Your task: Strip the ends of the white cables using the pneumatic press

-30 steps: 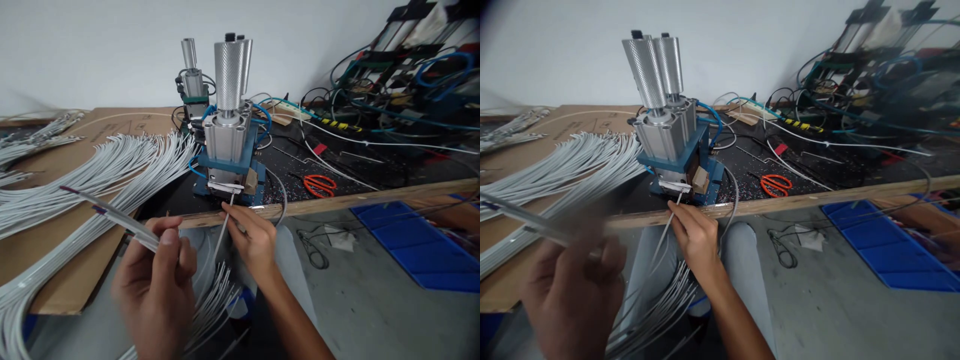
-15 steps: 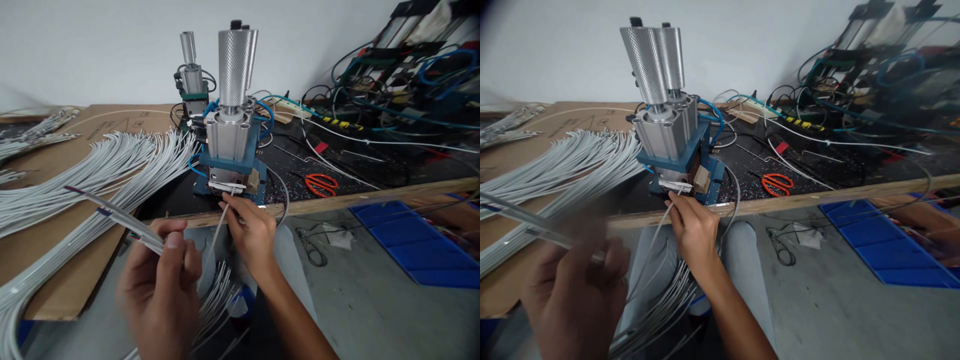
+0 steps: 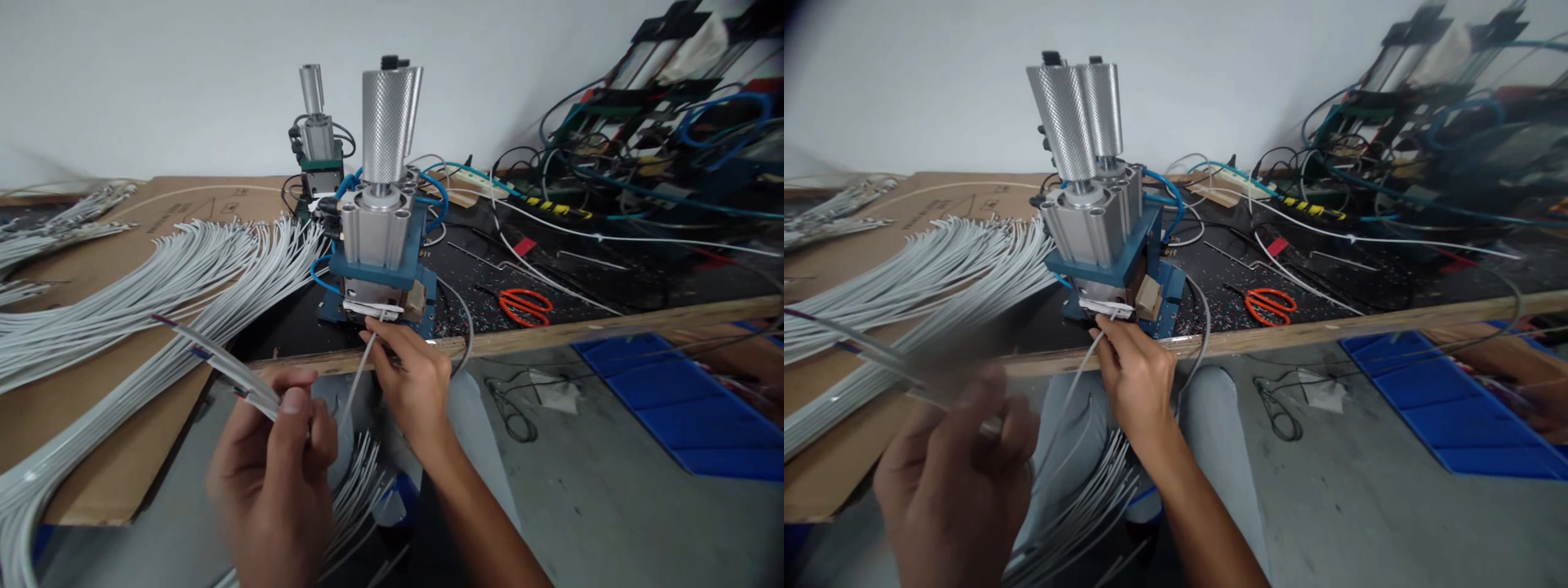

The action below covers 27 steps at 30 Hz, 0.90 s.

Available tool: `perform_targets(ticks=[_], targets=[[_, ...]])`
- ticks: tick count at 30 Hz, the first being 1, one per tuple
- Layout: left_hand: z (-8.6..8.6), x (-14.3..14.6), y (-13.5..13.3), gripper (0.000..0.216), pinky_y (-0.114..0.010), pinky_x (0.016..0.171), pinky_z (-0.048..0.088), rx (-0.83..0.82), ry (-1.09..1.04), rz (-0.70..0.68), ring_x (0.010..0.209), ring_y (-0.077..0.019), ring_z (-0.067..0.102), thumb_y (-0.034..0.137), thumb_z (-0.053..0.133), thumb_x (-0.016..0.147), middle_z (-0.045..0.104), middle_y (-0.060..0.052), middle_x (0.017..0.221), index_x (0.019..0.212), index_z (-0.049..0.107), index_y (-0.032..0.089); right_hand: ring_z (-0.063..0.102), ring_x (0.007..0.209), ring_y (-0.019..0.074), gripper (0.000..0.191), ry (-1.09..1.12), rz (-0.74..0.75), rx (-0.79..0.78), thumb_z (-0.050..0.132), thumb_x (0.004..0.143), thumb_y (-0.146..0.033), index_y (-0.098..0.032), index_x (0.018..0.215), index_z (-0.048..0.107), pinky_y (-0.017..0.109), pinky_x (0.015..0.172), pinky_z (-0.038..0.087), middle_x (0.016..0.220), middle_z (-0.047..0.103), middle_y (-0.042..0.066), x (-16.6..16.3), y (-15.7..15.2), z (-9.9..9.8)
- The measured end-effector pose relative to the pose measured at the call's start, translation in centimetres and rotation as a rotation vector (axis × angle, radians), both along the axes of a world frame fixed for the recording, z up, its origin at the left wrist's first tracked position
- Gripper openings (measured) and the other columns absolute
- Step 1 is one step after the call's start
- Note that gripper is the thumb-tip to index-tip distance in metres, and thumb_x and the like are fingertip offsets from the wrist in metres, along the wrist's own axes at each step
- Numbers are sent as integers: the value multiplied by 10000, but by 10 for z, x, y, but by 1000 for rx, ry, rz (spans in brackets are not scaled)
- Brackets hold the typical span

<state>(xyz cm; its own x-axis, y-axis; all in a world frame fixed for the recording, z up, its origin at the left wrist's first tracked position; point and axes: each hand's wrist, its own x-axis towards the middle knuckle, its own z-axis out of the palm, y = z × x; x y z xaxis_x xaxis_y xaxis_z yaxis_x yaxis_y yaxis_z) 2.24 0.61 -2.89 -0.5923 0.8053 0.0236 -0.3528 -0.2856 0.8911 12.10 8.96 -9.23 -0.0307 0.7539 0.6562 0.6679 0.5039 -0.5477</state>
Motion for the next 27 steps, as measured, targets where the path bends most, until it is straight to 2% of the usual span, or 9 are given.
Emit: perform_targets(ticks=[2,4,7,12,17,22,27], targets=[[2,1,1,45,-126,400,303,5,-2,26,453,-24,359,225,764,809,469,19,642,812,739,187,604,1042,-118,307,-7,-3,9,511,957,-330,-234,1148,731,-9,924,444,1111,631,-69,0,0,0],[4,2,2,55,-120,390,310,7,-5,46,442,-28,373,205,792,769,456,25,599,786,745,182,604,1039,-120,298,-19,-17,31,516,954,-325,-236,1139,733,-10,921,443,1107,631,-78,-1,0,-1],[7,3,3,73,-120,385,322,8,1,58,445,-25,394,211,799,762,518,10,649,779,743,166,604,1030,-123,284,-37,-39,56,525,950,-321,-240,1119,737,-10,921,442,1101,631,-91,-1,0,-1],[8,3,1,106,-125,372,308,-8,-18,38,424,-26,370,216,809,748,472,23,608,773,727,154,604,1042,-114,288,-47,-38,47,526,948,-321,-241,1126,738,4,924,445,1113,629,-83,0,1,-1],[4,3,1,146,-137,376,321,9,3,69,450,-18,390,222,802,761,584,-8,774,752,686,134,604,1028,-113,288,-70,-58,73,533,944,-312,-240,1139,733,7,917,445,1110,629,-87,0,2,-3],[4,2,2,173,-124,375,307,-19,-11,51,435,-24,365,234,813,740,486,15,628,754,680,126,600,1013,-115,242,-81,-102,169,583,910,-283,-233,1090,736,7,927,445,1095,627,-116,-2,3,-6],[5,2,1,206,-133,362,308,-9,-20,52,430,-25,355,264,841,705,514,4,653,731,686,130,600,1007,-110,251,-87,-99,183,592,901,-263,-234,1109,729,11,916,450,1099,626,-112,-2,3,-7]])
